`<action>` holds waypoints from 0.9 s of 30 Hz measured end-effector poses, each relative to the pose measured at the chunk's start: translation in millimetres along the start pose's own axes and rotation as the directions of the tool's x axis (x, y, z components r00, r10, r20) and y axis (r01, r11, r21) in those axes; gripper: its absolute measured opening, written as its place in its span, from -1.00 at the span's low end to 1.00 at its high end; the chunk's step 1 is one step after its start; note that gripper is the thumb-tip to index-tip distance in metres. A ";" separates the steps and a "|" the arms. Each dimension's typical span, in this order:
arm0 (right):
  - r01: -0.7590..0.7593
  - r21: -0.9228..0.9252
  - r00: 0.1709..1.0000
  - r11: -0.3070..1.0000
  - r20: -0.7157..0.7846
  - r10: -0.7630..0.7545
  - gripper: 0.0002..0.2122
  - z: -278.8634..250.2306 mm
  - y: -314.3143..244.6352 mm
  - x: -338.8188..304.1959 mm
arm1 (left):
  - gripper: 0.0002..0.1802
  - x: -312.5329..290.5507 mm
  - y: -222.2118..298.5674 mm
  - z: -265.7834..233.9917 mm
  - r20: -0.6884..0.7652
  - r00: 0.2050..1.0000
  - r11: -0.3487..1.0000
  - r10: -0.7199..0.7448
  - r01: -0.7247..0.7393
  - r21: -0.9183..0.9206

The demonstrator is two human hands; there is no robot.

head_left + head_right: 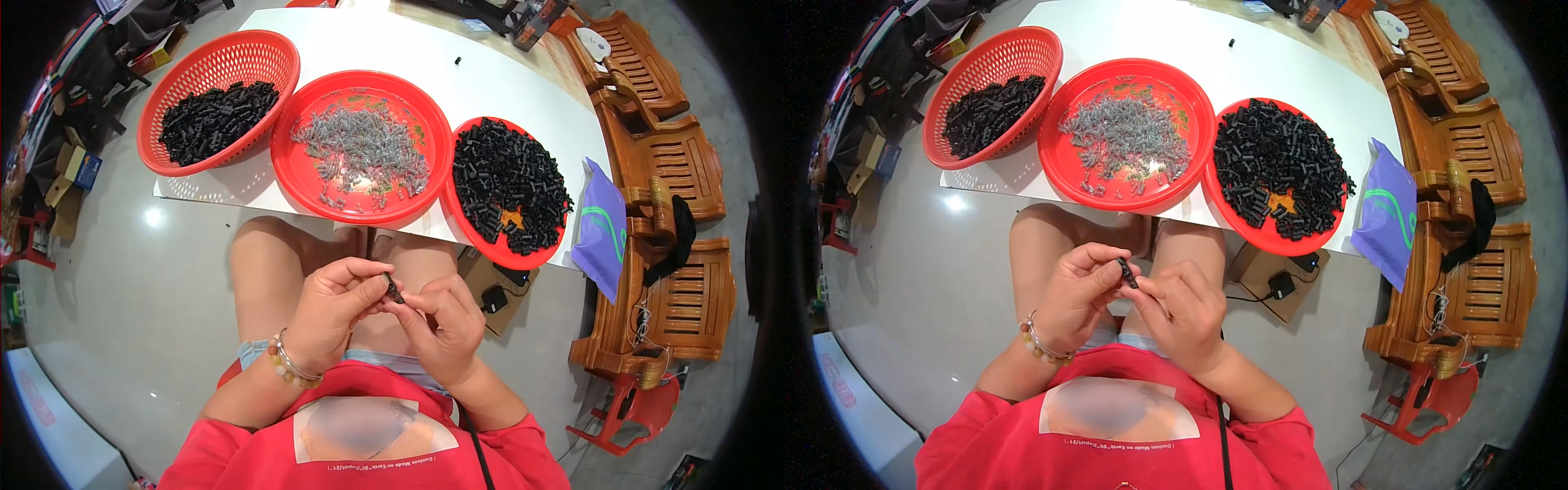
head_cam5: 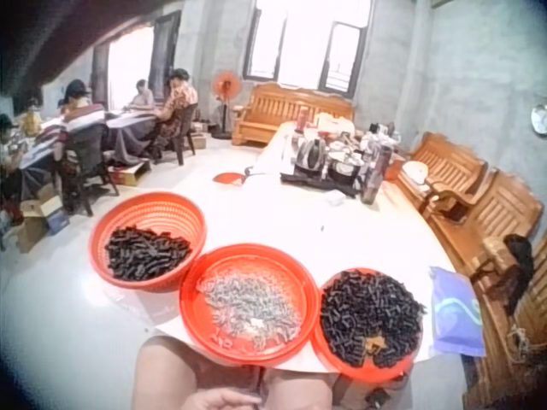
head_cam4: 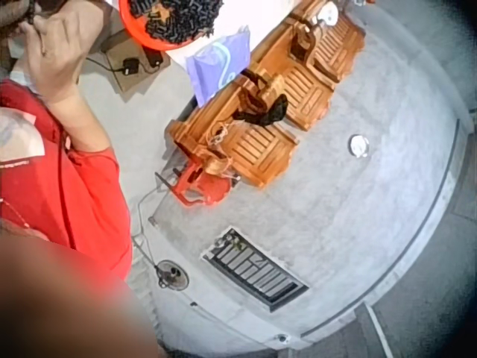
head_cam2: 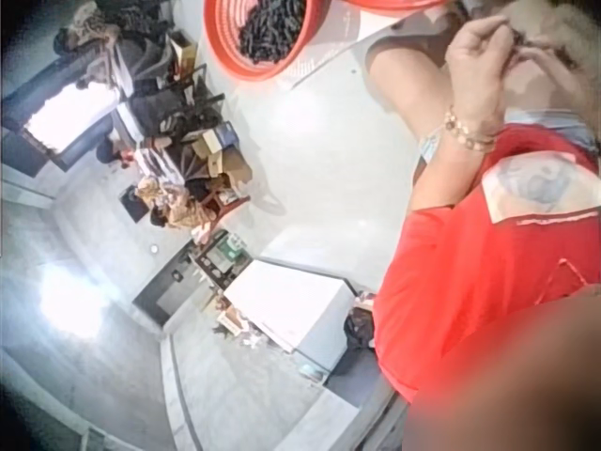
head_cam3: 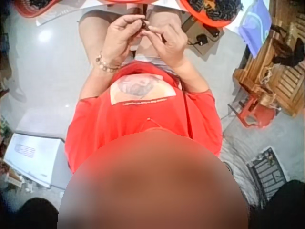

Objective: Assembling small plastic components by manually inserting metal springs or pins into them.

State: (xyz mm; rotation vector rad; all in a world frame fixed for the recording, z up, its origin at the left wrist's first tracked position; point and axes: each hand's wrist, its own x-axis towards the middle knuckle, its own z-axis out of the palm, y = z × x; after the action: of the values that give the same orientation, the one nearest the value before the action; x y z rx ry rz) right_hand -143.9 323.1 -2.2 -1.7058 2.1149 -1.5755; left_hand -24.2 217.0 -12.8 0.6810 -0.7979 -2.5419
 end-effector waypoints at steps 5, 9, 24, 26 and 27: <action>-0.044 -0.011 0.999 0.999 -0.011 0.044 -0.77 1.8 -0.5 -0.4 | -0.81 -0.6 2.3 2.7 -0.005 0.998 0.993 0.056 -0.056 0.102; -0.068 -0.028 0.996 0.997 0.062 0.070 -0.67 -7.4 0.7 6.9 | -0.75 -1.3 5.1 -0.5 0.002 1.000 0.997 -0.025 0.025 0.072; 0.213 -0.048 0.901 0.976 0.395 -0.177 -0.67 -24.5 -3.4 38.4 | -0.42 -2.6 24.7 -0.2 0.203 0.968 0.977 -0.147 0.111 0.180; 0.228 -0.031 0.921 0.973 0.330 -0.205 -0.69 -22.0 -1.6 36.8 | -0.35 -0.4 26.6 -7.1 0.245 0.950 0.943 -0.193 0.111 0.313; 0.227 -0.033 0.922 0.973 0.330 -0.204 -0.69 -22.6 -0.7 35.8 | -0.23 -0.7 28.2 -9.6 0.345 0.929 0.919 -0.137 -0.010 0.393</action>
State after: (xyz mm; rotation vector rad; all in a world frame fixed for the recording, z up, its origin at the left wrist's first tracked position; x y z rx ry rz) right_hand -170.4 312.2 29.0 -2.1139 1.8956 -1.1620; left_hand -12.3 191.8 -2.2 0.3422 -1.4608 -2.6313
